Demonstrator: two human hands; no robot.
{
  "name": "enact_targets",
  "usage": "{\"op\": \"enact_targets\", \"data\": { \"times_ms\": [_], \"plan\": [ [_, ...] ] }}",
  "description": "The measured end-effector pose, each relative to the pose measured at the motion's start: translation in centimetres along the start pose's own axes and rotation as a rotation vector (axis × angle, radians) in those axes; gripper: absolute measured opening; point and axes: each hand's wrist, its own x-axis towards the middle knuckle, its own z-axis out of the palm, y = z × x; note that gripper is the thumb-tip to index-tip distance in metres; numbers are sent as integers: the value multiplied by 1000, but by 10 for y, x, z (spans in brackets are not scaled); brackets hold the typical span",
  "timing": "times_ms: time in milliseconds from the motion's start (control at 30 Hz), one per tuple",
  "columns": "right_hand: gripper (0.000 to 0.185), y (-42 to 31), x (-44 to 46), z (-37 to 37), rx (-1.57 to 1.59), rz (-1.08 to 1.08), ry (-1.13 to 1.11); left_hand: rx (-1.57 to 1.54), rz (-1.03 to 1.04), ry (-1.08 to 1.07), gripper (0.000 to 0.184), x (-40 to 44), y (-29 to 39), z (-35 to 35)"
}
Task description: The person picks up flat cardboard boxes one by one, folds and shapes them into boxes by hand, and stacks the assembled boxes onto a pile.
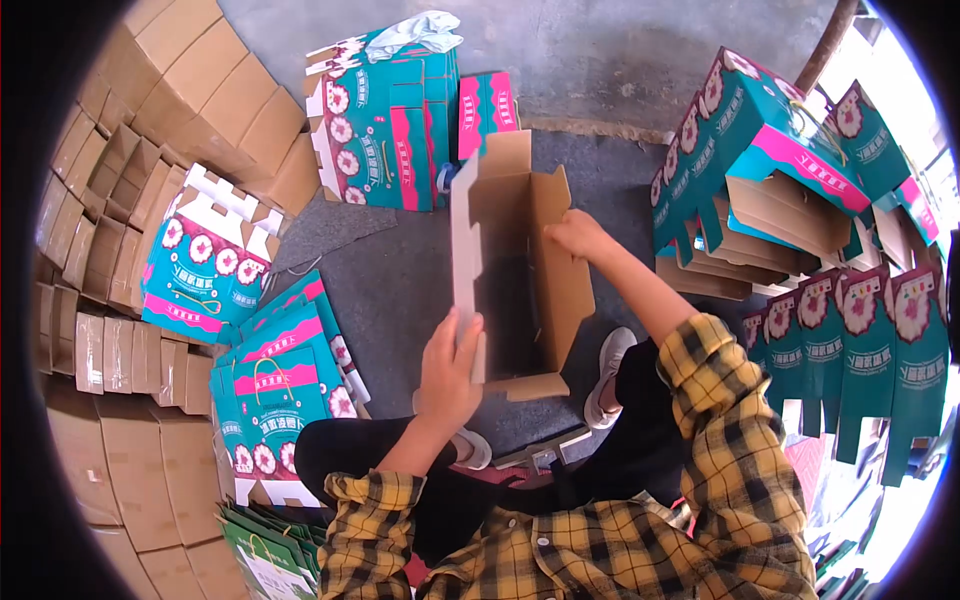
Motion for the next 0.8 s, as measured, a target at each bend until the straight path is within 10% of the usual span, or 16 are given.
{"op": "enact_targets", "data": {
  "times_ms": [800],
  "plan": [
    [34, 4, 20, -2, -91, -50, -17, 52, 150, -417, 68, 8, 3, 2]
  ]
}}
